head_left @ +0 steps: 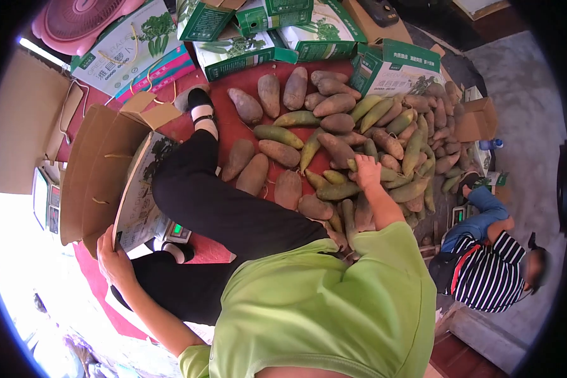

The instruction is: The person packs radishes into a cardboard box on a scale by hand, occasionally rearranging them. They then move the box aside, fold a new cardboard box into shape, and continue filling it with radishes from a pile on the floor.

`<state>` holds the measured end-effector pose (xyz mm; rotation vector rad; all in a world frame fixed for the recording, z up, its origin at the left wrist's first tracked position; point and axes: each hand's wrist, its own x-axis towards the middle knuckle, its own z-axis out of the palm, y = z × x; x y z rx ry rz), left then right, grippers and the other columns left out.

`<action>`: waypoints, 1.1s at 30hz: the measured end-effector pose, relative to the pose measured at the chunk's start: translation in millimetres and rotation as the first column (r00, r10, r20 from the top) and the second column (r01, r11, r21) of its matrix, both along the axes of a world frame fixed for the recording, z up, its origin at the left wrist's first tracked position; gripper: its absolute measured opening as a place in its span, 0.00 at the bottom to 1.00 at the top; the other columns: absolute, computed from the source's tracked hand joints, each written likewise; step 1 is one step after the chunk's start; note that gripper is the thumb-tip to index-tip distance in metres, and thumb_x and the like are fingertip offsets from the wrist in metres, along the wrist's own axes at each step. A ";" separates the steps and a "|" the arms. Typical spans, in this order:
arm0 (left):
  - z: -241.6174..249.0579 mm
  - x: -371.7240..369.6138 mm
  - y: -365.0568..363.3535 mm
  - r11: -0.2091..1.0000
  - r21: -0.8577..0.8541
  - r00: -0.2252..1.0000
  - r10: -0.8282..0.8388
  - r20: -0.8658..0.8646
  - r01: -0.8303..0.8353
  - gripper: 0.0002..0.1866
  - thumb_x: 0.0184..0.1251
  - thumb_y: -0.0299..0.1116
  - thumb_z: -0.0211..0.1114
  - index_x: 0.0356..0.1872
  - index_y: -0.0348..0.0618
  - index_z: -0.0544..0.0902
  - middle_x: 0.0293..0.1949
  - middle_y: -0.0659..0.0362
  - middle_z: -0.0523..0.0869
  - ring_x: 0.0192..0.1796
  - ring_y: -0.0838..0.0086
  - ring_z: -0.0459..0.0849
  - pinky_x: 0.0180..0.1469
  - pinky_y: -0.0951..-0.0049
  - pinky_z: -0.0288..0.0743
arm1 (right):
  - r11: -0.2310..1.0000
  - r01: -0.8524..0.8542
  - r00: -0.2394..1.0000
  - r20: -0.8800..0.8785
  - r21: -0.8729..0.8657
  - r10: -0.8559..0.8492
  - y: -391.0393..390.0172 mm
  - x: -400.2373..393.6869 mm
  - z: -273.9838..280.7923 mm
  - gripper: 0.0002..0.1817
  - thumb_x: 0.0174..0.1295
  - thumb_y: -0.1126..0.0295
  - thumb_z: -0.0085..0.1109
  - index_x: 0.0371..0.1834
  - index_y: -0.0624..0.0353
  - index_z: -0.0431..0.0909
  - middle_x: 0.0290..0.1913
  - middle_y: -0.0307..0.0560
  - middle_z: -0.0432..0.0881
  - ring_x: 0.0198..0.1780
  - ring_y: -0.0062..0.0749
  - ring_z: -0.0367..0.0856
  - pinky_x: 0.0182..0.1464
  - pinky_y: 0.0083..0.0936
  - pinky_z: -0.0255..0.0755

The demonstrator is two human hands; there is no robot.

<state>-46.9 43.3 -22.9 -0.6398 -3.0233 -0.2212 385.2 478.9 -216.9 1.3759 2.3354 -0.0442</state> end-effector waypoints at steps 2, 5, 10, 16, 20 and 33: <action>2.2 0.9 2.0 1.000 0.011 1.000 0.005 0.012 -0.006 0.21 0.58 0.17 0.56 0.51 0.51 0.82 0.46 0.56 0.83 0.49 0.59 0.82 0.50 0.60 0.75 | 1.000 0.009 0.998 -0.054 -0.003 -0.009 -1.8 -12.8 2.7 0.30 0.51 0.62 0.69 0.58 0.49 0.69 0.58 0.42 0.74 0.62 0.41 0.68 0.59 0.44 0.64; 5.2 3.1 2.5 1.000 0.008 1.000 -0.003 0.004 0.003 0.21 0.58 0.17 0.56 0.50 0.50 0.82 0.46 0.56 0.83 0.49 0.59 0.82 0.50 0.61 0.76 | 0.994 0.086 0.954 -0.281 -0.072 -0.103 -8.0 -33.7 3.9 0.34 0.48 0.66 0.71 0.61 0.51 0.68 0.59 0.44 0.74 0.62 0.46 0.68 0.61 0.42 0.64; 6.8 3.9 1.5 1.000 0.023 1.000 -0.011 0.012 0.011 0.19 0.59 0.18 0.57 0.50 0.49 0.83 0.45 0.56 0.83 0.50 0.60 0.81 0.50 0.61 0.75 | 0.978 0.115 0.854 -0.485 -0.175 -0.187 -15.3 -70.1 18.6 0.33 0.49 0.67 0.71 0.60 0.53 0.67 0.56 0.51 0.75 0.60 0.50 0.69 0.61 0.39 0.65; 7.1 3.4 -0.4 0.996 0.072 0.999 -0.048 0.007 0.047 0.18 0.58 0.19 0.58 0.50 0.45 0.82 0.46 0.54 0.83 0.49 0.57 0.81 0.51 0.60 0.74 | 0.967 -0.008 0.443 -0.868 -0.255 -0.225 -13.5 -128.2 33.6 0.33 0.49 0.65 0.71 0.60 0.52 0.68 0.52 0.57 0.76 0.55 0.52 0.74 0.56 0.39 0.69; 6.7 3.0 -3.5 0.997 0.053 0.999 -0.052 0.014 0.051 0.18 0.58 0.19 0.57 0.50 0.45 0.82 0.45 0.54 0.83 0.49 0.57 0.81 0.51 0.61 0.74 | 0.974 -0.178 0.293 -0.953 -0.139 -0.083 -22.9 -198.7 97.6 0.31 0.51 0.73 0.69 0.60 0.59 0.67 0.51 0.47 0.76 0.56 0.33 0.73 0.58 0.28 0.68; 13.2 3.4 -4.0 0.996 0.078 0.999 -0.041 0.017 0.039 0.23 0.52 0.16 0.55 0.50 0.45 0.83 0.45 0.53 0.83 0.50 0.57 0.80 0.52 0.61 0.73 | 0.651 -0.758 -0.336 -0.833 -0.038 -0.440 -125.2 -383.3 249.7 0.29 0.52 0.79 0.69 0.57 0.58 0.65 0.48 0.44 0.74 0.48 0.23 0.77 0.46 0.23 0.79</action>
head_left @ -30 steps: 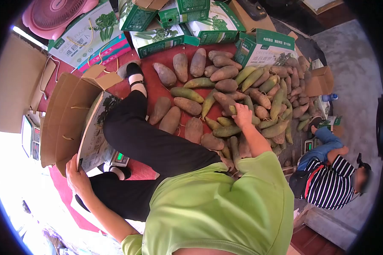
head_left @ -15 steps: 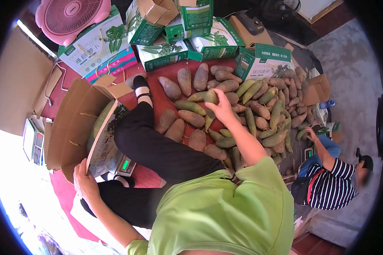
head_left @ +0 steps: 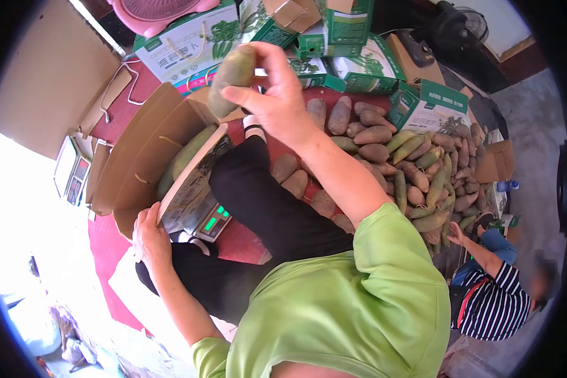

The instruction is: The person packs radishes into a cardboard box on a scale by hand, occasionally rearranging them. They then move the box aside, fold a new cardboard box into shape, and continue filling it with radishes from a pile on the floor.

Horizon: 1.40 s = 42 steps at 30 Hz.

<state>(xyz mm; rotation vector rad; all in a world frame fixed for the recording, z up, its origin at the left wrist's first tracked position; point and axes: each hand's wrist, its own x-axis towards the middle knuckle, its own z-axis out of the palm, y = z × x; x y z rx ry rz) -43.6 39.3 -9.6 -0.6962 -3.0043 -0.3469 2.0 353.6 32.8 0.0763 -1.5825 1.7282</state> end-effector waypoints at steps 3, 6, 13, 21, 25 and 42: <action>3.3 2.3 2.5 1.000 0.002 1.000 0.008 0.002 -0.008 0.23 0.52 0.16 0.55 0.50 0.46 0.83 0.46 0.54 0.83 0.50 0.58 0.80 0.52 0.61 0.73 | 0.996 -0.039 0.998 0.039 -0.076 0.042 -33.0 -33.3 -14.3 0.30 0.49 0.72 0.72 0.54 0.58 0.67 0.45 0.44 0.76 0.48 0.28 0.77 0.47 0.28 0.76; 2.7 3.2 2.7 1.000 -0.005 1.000 0.012 0.009 -0.012 0.24 0.50 0.15 0.55 0.50 0.46 0.83 0.45 0.54 0.83 0.50 0.58 0.80 0.52 0.60 0.74 | 0.998 -0.032 0.993 0.109 -0.045 0.037 -66.8 -54.5 -23.5 0.29 0.48 0.69 0.72 0.53 0.60 0.67 0.46 0.49 0.77 0.49 0.34 0.78 0.50 0.30 0.73; -3.9 -0.9 -2.6 0.999 -0.004 0.999 -0.041 0.024 0.041 0.24 0.52 0.15 0.55 0.50 0.46 0.82 0.46 0.54 0.83 0.50 0.57 0.80 0.51 0.60 0.74 | 0.894 0.166 0.963 0.127 0.416 -0.238 -54.7 -40.1 -51.4 0.22 0.49 0.69 0.67 0.48 0.58 0.74 0.49 0.52 0.77 0.52 0.48 0.74 0.56 0.39 0.66; -8.5 -2.8 -3.8 0.999 -0.022 0.998 -0.048 0.030 0.048 0.24 0.57 0.16 0.54 0.53 0.54 0.81 0.46 0.56 0.82 0.48 0.57 0.82 0.48 0.60 0.76 | 0.891 0.339 0.771 0.454 0.301 -0.446 52.7 83.3 -181.7 0.18 0.51 0.71 0.66 0.46 0.62 0.78 0.48 0.54 0.79 0.51 0.48 0.78 0.55 0.33 0.72; -14.2 -4.3 -6.2 0.999 -0.029 0.999 -0.040 0.008 0.040 0.26 0.57 0.16 0.54 0.54 0.55 0.81 0.47 0.57 0.82 0.49 0.58 0.82 0.48 0.59 0.76 | 0.864 0.272 0.362 0.786 0.425 -0.501 63.1 201.0 -253.7 0.19 0.52 0.65 0.66 0.47 0.60 0.78 0.48 0.56 0.80 0.50 0.48 0.79 0.54 0.35 0.72; -30.0 -15.9 -19.2 0.997 -0.016 0.997 -0.080 -0.024 0.079 0.16 0.68 0.25 0.54 0.53 0.50 0.82 0.46 0.55 0.83 0.49 0.61 0.83 0.50 0.65 0.74 | 0.758 0.135 -0.479 0.712 0.638 -0.514 86.1 458.9 -289.6 0.13 0.55 0.72 0.59 0.46 0.55 0.79 0.47 0.51 0.82 0.52 0.47 0.79 0.53 0.38 0.73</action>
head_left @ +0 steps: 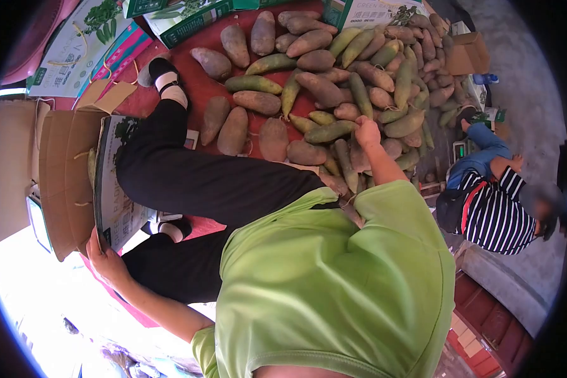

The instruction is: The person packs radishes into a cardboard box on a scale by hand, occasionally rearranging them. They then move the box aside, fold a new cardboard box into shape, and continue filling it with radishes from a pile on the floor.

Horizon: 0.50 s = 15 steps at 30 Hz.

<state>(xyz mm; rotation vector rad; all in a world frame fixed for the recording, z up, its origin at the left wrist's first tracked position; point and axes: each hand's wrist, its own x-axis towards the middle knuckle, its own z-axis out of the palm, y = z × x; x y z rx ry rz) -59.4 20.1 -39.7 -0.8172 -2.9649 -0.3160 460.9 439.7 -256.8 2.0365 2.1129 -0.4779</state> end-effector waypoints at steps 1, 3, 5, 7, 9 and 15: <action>-1.2 -0.7 -0.8 1.000 0.001 1.000 -0.009 -0.014 0.010 0.16 0.68 0.26 0.54 0.53 0.50 0.82 0.46 0.56 0.83 0.49 0.61 0.83 0.50 0.65 0.74 | 1.000 0.000 1.000 -0.001 -0.005 0.000 -2.2 -3.3 1.5 0.13 0.55 0.72 0.59 0.46 0.55 0.79 0.47 0.51 0.82 0.52 0.47 0.79 0.53 0.38 0.73; -3.2 -0.7 -2.2 1.000 0.004 0.999 -0.016 -0.027 0.017 0.15 0.68 0.26 0.54 0.53 0.50 0.82 0.46 0.56 0.83 0.48 0.61 0.83 0.49 0.65 0.74 | 0.970 -0.240 0.952 0.187 -0.023 0.240 -6.9 -15.9 3.0 0.16 0.54 0.74 0.58 0.47 0.53 0.77 0.49 0.49 0.80 0.54 0.48 0.76 0.51 0.40 0.74; -0.7 2.2 2.5 1.000 -0.020 1.000 0.000 -0.027 -0.001 0.15 0.68 0.27 0.54 0.53 0.50 0.82 0.45 0.56 0.83 0.48 0.61 0.83 0.49 0.64 0.74 | 0.936 -0.349 0.917 0.191 -0.045 0.351 -15.1 -26.2 -11.6 0.18 0.53 0.75 0.57 0.49 0.52 0.76 0.51 0.48 0.78 0.55 0.47 0.74 0.52 0.42 0.73; 1.6 4.7 6.9 1.000 -0.027 0.999 0.010 -0.036 -0.011 0.15 0.68 0.27 0.54 0.53 0.50 0.82 0.45 0.56 0.83 0.48 0.60 0.83 0.49 0.64 0.74 | 0.889 -0.453 0.869 0.195 -0.061 0.456 -21.3 -44.8 -15.4 0.20 0.52 0.75 0.57 0.50 0.51 0.75 0.53 0.47 0.76 0.57 0.46 0.73 0.52 0.43 0.72; 2.9 4.9 6.5 0.999 -0.040 0.999 0.020 -0.043 -0.022 0.15 0.69 0.28 0.54 0.53 0.50 0.82 0.45 0.56 0.84 0.47 0.60 0.83 0.48 0.64 0.75 | 0.794 -0.575 0.763 0.220 -0.197 0.607 -31.3 -68.9 -10.4 0.22 0.52 0.75 0.56 0.53 0.49 0.73 0.55 0.44 0.74 0.60 0.42 0.70 0.54 0.44 0.69; -0.2 0.8 4.1 0.999 -0.034 1.000 -0.010 -0.024 0.009 0.14 0.69 0.29 0.55 0.53 0.50 0.82 0.45 0.55 0.84 0.47 0.60 0.83 0.48 0.64 0.75 | 0.678 -0.673 0.637 0.235 -0.296 0.734 -40.0 -95.7 -30.6 0.22 0.54 0.73 0.57 0.55 0.47 0.73 0.57 0.41 0.74 0.61 0.38 0.70 0.56 0.42 0.65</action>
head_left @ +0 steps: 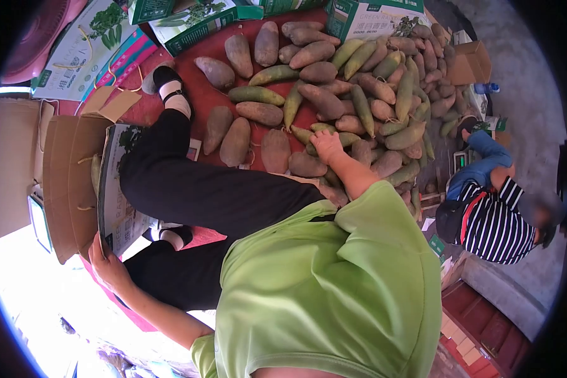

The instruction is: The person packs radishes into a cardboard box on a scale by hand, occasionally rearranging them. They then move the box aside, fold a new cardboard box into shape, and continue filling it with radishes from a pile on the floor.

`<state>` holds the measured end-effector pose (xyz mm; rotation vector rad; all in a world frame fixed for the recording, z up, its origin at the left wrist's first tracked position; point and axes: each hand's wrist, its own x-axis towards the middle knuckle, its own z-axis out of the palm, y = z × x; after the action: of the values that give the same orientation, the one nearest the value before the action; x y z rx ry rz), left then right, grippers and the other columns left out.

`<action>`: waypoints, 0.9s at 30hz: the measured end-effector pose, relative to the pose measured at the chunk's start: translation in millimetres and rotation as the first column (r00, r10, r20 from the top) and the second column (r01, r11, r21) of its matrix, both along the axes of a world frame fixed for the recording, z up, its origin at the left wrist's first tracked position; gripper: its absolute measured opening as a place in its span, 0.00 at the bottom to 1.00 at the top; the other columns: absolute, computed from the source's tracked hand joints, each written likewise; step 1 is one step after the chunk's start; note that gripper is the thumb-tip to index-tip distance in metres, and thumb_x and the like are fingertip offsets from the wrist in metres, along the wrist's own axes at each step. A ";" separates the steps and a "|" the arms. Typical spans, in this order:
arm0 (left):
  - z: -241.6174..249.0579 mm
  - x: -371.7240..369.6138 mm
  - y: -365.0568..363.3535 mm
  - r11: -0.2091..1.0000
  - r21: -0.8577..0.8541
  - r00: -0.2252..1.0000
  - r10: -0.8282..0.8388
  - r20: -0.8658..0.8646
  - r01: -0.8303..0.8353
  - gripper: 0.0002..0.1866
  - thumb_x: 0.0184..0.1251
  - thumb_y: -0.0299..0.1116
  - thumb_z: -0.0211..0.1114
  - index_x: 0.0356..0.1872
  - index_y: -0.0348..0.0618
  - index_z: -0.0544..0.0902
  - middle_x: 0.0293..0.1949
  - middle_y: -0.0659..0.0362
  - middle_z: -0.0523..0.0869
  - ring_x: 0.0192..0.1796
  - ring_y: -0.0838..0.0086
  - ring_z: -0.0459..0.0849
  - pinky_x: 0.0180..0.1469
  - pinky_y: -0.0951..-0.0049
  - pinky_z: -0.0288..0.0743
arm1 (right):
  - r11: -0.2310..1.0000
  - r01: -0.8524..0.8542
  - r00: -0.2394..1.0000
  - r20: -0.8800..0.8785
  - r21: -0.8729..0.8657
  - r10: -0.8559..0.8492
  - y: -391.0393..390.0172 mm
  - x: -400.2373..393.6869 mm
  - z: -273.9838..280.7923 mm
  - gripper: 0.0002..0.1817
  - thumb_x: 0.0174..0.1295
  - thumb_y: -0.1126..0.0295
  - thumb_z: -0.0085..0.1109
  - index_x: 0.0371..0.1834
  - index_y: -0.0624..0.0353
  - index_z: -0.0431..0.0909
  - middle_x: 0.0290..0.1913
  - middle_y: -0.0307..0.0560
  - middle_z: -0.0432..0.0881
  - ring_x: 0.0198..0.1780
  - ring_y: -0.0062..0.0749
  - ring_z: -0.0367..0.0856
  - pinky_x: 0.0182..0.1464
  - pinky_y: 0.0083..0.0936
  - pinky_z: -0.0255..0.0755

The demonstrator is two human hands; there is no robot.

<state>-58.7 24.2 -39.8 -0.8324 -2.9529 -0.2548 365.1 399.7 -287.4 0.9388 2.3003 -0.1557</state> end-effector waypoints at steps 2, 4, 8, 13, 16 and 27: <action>2.4 1.6 -0.7 0.999 0.035 1.000 -0.015 0.000 0.015 0.18 0.64 0.22 0.55 0.53 0.50 0.82 0.46 0.55 0.83 0.49 0.60 0.83 0.50 0.63 0.75 | 1.000 -0.026 1.000 0.011 0.004 0.026 -1.8 -0.3 -1.5 0.23 0.53 0.72 0.58 0.55 0.46 0.73 0.56 0.40 0.74 0.61 0.37 0.70 0.56 0.42 0.65; 4.9 2.3 1.0 1.000 0.024 1.000 0.001 0.020 -0.001 0.26 0.54 0.15 0.53 0.53 0.49 0.82 0.47 0.55 0.83 0.50 0.58 0.82 0.52 0.62 0.74 | 1.000 -0.025 0.998 0.060 -0.016 0.025 -2.2 -2.5 -0.5 0.21 0.54 0.72 0.57 0.54 0.46 0.74 0.56 0.40 0.75 0.61 0.37 0.71 0.56 0.42 0.65; 13.5 10.1 13.8 0.995 -0.009 0.994 0.104 0.036 -0.104 0.30 0.50 0.13 0.53 0.53 0.56 0.82 0.48 0.55 0.83 0.51 0.57 0.82 0.52 0.61 0.75 | 1.000 -0.019 0.999 0.031 0.016 0.019 -1.4 0.9 -17.1 0.18 0.57 0.72 0.54 0.52 0.46 0.74 0.54 0.42 0.76 0.61 0.38 0.72 0.56 0.44 0.66; 14.7 9.6 13.4 0.994 0.019 0.993 0.110 0.043 -0.111 0.25 0.53 0.18 0.53 0.51 0.53 0.82 0.49 0.58 0.83 0.51 0.59 0.81 0.51 0.62 0.75 | 0.997 -0.072 0.996 0.049 0.005 0.071 -0.2 -2.5 -4.6 0.21 0.54 0.73 0.56 0.54 0.48 0.72 0.55 0.41 0.76 0.61 0.39 0.71 0.55 0.45 0.68; 17.5 12.5 16.3 0.988 0.012 0.987 0.156 0.031 -0.157 0.22 0.56 0.20 0.56 0.50 0.54 0.83 0.48 0.59 0.83 0.51 0.59 0.82 0.51 0.63 0.75 | 0.996 -0.071 0.997 -0.024 0.048 0.072 2.0 1.8 -1.0 0.27 0.51 0.73 0.62 0.57 0.47 0.70 0.57 0.41 0.75 0.61 0.40 0.71 0.55 0.46 0.68; 21.9 14.3 16.7 0.984 0.034 0.985 0.172 0.019 -0.172 0.16 0.61 0.28 0.60 0.50 0.55 0.83 0.45 0.60 0.84 0.49 0.61 0.83 0.49 0.64 0.75 | 0.996 0.035 0.931 -0.360 -0.087 -0.064 -0.5 -49.0 33.3 0.36 0.44 0.72 0.71 0.60 0.47 0.68 0.56 0.44 0.75 0.58 0.46 0.72 0.56 0.44 0.70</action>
<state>-44.4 40.9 -17.9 -0.5687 -3.0022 -0.3036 316.1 399.2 -254.1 0.9948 2.5831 -0.4753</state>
